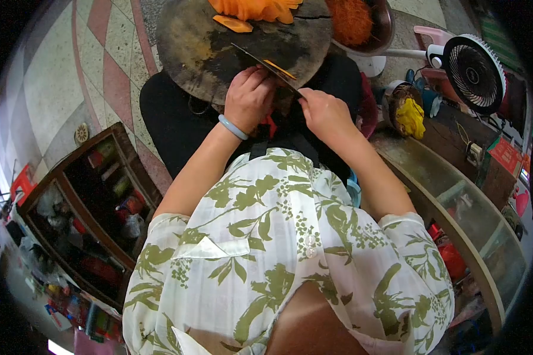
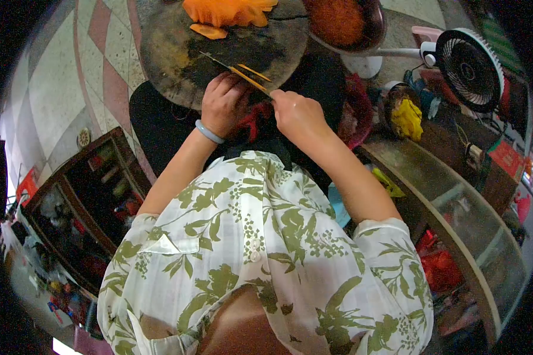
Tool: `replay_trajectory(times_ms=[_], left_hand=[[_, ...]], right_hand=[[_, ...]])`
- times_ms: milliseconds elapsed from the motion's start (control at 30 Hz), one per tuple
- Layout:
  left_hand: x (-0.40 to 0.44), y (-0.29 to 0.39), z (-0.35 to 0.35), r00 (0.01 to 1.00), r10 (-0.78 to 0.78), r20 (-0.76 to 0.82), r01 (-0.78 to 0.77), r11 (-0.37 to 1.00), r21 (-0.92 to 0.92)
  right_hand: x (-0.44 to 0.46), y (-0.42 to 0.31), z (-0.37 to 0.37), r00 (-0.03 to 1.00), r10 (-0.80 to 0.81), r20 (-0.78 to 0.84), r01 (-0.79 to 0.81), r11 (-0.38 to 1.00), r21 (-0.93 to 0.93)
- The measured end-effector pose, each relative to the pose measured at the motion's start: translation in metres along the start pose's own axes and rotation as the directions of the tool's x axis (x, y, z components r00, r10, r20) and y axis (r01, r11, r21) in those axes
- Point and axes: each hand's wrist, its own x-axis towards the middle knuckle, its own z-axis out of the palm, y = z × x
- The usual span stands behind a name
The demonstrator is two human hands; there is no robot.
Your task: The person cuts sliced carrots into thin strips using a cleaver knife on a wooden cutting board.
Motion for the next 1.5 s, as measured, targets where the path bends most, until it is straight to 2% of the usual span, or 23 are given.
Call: replay_trajectory(times_ms=[100, 300, 500, 600, 700, 800, 1000, 1100, 1300, 1400, 1500], left_hand=[[0.0, 0.002, -0.002, 1.0, -0.005, 0.015, 0.005, 1.0, 0.018], [-0.008, -0.003, 0.001, 1.0, -0.012, 0.024, 0.012, 1.0, -0.011], [-0.002, -0.002, -0.001, 1.0, 0.008, -0.012, -0.008, 1.0, 0.008], [-0.001, 0.001, -0.003, 1.0, -0.012, -0.005, 0.012, 1.0, -0.005], [-0.003, 0.001, 0.0, 1.0, -0.019, 0.009, 0.018, 1.0, 0.023], [-0.002, -0.001, -0.001, 1.0, -0.016, 0.016, 0.016, 1.0, 0.023], [-0.01, -0.003, 0.002, 1.0, -0.012, 0.016, 0.012, 1.0, 0.015], [-0.009, -0.005, 0.001, 1.0, 0.002, 0.008, -0.002, 1.0, 0.015], [-0.006, -0.001, -0.001, 1.0, -0.017, 0.022, 0.017, 1.0, 0.006], [-0.007, -0.004, 0.0, 1.0, -0.004, 0.028, 0.003, 1.0, 0.023], [-0.01, -0.005, -0.002, 1.0, 0.006, 0.02, -0.007, 1.0, 0.024]], right_hand=[[0.005, 0.003, -0.004, 0.994, 0.074, 0.081, -0.082, 0.991, 0.105], [-0.008, 0.001, -0.006, 1.0, -0.006, -0.014, 0.007, 0.999, 0.049], [-0.011, 0.003, -0.006, 0.999, -0.033, -0.002, 0.033, 0.999, -0.008], [-0.003, -0.002, -0.001, 1.0, 0.002, 0.001, -0.002, 1.0, 0.016], [0.003, -0.002, -0.004, 0.991, 0.108, 0.084, -0.115, 0.99, 0.079], [-0.001, 0.001, 0.001, 0.995, 0.093, 0.025, -0.095, 0.984, 0.151], [-0.016, 0.002, -0.004, 1.0, 0.005, -0.025, -0.003, 0.998, 0.067], [-0.016, 0.001, -0.005, 0.999, 0.024, 0.026, -0.024, 1.0, -0.003], [-0.004, -0.007, 0.003, 0.998, 0.059, 0.038, -0.058, 0.998, -0.021], [0.002, 0.002, 0.006, 0.998, 0.054, 0.028, -0.057, 0.994, 0.098], [-0.002, -0.002, -0.001, 0.999, 0.053, -0.007, -0.051, 0.991, 0.124]])
